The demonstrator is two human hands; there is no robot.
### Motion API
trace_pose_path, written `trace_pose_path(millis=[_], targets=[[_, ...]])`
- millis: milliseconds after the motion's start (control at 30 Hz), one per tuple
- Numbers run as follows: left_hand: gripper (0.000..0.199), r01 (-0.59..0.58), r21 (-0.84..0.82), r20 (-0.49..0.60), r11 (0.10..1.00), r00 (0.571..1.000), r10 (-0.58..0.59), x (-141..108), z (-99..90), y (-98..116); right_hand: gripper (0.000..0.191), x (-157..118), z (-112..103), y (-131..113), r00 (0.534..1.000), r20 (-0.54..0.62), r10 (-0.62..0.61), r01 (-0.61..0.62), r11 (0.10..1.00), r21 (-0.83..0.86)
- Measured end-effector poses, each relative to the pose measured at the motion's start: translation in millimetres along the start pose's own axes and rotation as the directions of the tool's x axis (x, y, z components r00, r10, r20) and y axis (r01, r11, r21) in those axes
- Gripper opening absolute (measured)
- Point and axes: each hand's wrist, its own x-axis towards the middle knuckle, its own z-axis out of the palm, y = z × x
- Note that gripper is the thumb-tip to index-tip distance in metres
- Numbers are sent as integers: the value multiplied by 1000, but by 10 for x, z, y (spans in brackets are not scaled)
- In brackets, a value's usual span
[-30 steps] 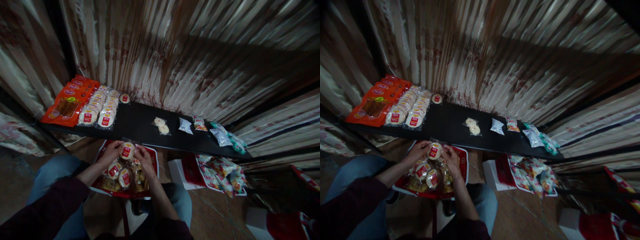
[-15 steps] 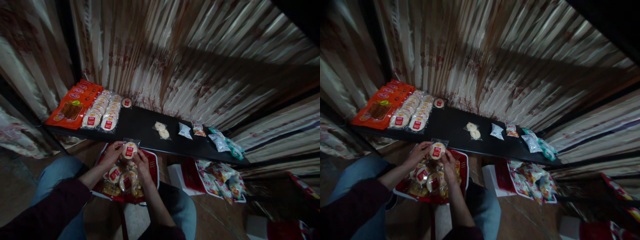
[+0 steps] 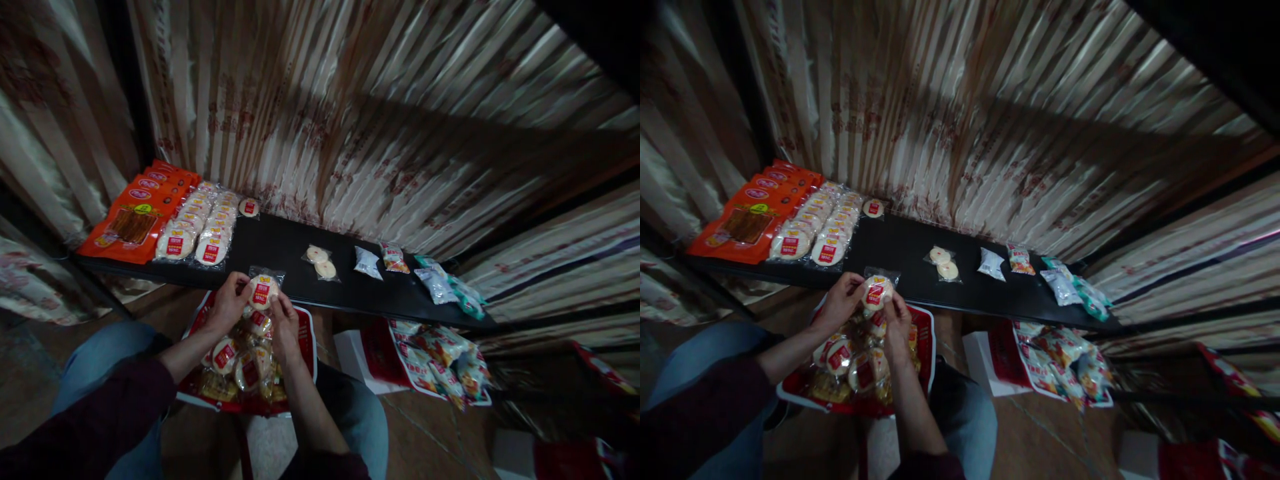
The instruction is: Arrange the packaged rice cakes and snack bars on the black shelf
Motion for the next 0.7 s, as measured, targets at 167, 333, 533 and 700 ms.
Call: trace_pose_path(millis=[167,333,533,700], targets=[[29,27,-46,81,999,996,-23,-111,-14,62,43,-75,-1,-87,1000,-10,-24,23,997,-73],[40,88,-160,198,983,979,-55,-169,-33,118,42,-136,32,-69,995,16,-96,97,965,-243],[51,231,-360,385,904,919,-82,-277,-83,212,44,-207,112,50,933,109,-342,341,752,-564],[56,373,-453,359,810,908,-217,-283,-77,139,56,-348,174,87,888,243,-390,432,530,-729]])
